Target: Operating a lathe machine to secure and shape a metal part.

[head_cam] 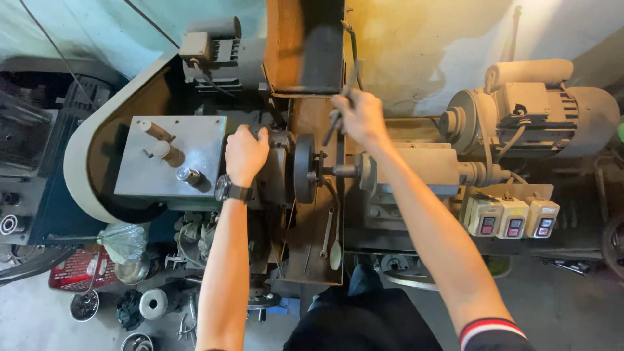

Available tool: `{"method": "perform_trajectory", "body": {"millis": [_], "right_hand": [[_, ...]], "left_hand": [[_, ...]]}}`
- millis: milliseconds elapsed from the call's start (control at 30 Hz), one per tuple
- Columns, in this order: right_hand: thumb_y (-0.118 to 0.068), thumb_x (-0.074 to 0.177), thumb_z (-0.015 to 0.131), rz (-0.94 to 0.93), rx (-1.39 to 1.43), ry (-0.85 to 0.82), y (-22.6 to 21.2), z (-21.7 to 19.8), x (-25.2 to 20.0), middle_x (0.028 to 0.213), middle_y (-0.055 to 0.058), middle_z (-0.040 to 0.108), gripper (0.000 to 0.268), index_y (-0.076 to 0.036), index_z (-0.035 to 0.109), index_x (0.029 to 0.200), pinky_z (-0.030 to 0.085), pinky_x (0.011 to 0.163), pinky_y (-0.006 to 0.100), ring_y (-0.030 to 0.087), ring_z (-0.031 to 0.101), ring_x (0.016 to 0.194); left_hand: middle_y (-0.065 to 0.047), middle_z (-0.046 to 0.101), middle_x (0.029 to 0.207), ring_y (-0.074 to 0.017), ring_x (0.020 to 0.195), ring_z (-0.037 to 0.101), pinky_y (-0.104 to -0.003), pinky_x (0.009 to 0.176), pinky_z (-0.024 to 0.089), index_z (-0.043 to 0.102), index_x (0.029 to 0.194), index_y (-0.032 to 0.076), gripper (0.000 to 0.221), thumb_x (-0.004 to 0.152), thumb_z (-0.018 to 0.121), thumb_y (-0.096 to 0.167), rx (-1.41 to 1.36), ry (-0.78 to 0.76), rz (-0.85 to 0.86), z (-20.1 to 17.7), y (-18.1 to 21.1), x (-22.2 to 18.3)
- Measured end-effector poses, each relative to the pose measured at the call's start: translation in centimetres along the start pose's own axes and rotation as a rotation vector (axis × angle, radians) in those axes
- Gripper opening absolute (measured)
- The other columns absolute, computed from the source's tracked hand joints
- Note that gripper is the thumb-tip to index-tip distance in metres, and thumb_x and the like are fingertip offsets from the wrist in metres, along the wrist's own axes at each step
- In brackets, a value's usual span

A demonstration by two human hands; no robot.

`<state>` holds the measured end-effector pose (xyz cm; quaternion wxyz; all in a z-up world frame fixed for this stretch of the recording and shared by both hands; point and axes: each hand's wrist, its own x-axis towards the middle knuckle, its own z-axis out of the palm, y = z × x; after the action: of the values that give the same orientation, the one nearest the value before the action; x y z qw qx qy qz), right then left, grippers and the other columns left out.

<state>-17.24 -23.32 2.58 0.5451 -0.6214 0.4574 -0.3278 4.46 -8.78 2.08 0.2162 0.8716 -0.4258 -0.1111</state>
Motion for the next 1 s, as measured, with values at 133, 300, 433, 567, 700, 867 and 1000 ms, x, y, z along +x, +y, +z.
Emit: {"method": "perform_trajectory", "body": {"millis": [133,300,433,567,700,867,1000], "right_hand": [[-0.023,0.100,0.065,0.030,-0.187,-0.094,0.3,2.4,2.2,0.071,0.009,0.072,0.028,0.003,0.067,0.091,0.055,0.048,0.030,0.014,0.067,0.053],[-0.023,0.099,0.067,0.080,-0.221,-0.216,1.6,3.1,2.7,0.068,0.011,0.069,0.032,0.006,0.065,0.086,0.057,0.049,0.031,0.014,0.069,0.054],[-0.022,0.099,0.065,0.105,-0.180,-0.233,0.9,3.3,2.2,0.070,0.009,0.069,0.029,0.005,0.065,0.087,0.057,0.048,0.031,0.013,0.067,0.054],[-0.023,0.101,0.065,0.114,-0.187,-0.277,1.1,3.3,2.1,0.071,0.010,0.070,0.030,0.005,0.068,0.089,0.056,0.050,0.029,0.013,0.066,0.055],[-0.023,0.101,0.065,0.098,-0.242,-0.285,1.0,3.3,2.2,0.073,0.011,0.072,0.030,0.005,0.070,0.094,0.056,0.051,0.029,0.014,0.068,0.057],[-0.016,0.100,0.065,-0.100,-0.127,0.011,0.4,-1.2,2.1,0.078,0.008,0.072,0.020,0.004,0.070,0.099,0.058,0.052,0.029,0.012,0.069,0.061],[-0.011,0.101,0.065,-0.240,-0.173,0.067,2.8,-6.5,0.0,0.079,0.012,0.070,0.015,0.005,0.067,0.099,0.056,0.059,0.034,0.016,0.069,0.068]], "left_hand": [[-0.030,0.071,0.094,-0.0498,0.091,0.068,-0.055,0.080,0.054,0.064,0.117,-0.007,0.047,0.099,0.066,0.037,-0.072,0.188,0.136,1.2,-1.6,-1.1],[-0.030,0.072,0.095,-0.0490,0.091,0.068,-0.054,0.080,0.054,0.064,0.120,-0.005,0.047,0.098,0.063,0.036,-0.137,0.193,0.091,0.3,-0.7,-2.1],[-0.030,0.072,0.095,-0.0488,0.091,0.068,-0.053,0.080,0.054,0.064,0.120,-0.006,0.048,0.098,0.064,0.037,-0.101,0.218,0.104,0.3,-0.6,-2.1],[-0.030,0.072,0.100,-0.0484,0.095,0.068,-0.053,0.084,0.053,0.064,0.122,-0.005,0.049,0.098,0.064,0.038,-0.109,0.188,0.063,0.1,-0.3,-2.3],[-0.029,0.072,0.105,-0.0480,0.100,0.067,-0.052,0.088,0.053,0.065,0.123,-0.004,0.051,0.096,0.065,0.039,-0.172,0.215,0.054,-0.5,0.1,-2.8],[-0.030,0.072,0.102,-0.0488,0.098,0.067,-0.052,0.086,0.053,0.065,0.123,-0.004,0.051,0.095,0.069,0.039,-0.199,0.253,0.067,0.4,-1.0,-3.0],[-0.029,0.073,0.101,-0.0485,0.097,0.068,-0.051,0.084,0.054,0.063,0.126,-0.003,0.042,0.102,0.068,0.031,-0.247,0.317,0.184,0.8,-1.7,-4.6]]}}
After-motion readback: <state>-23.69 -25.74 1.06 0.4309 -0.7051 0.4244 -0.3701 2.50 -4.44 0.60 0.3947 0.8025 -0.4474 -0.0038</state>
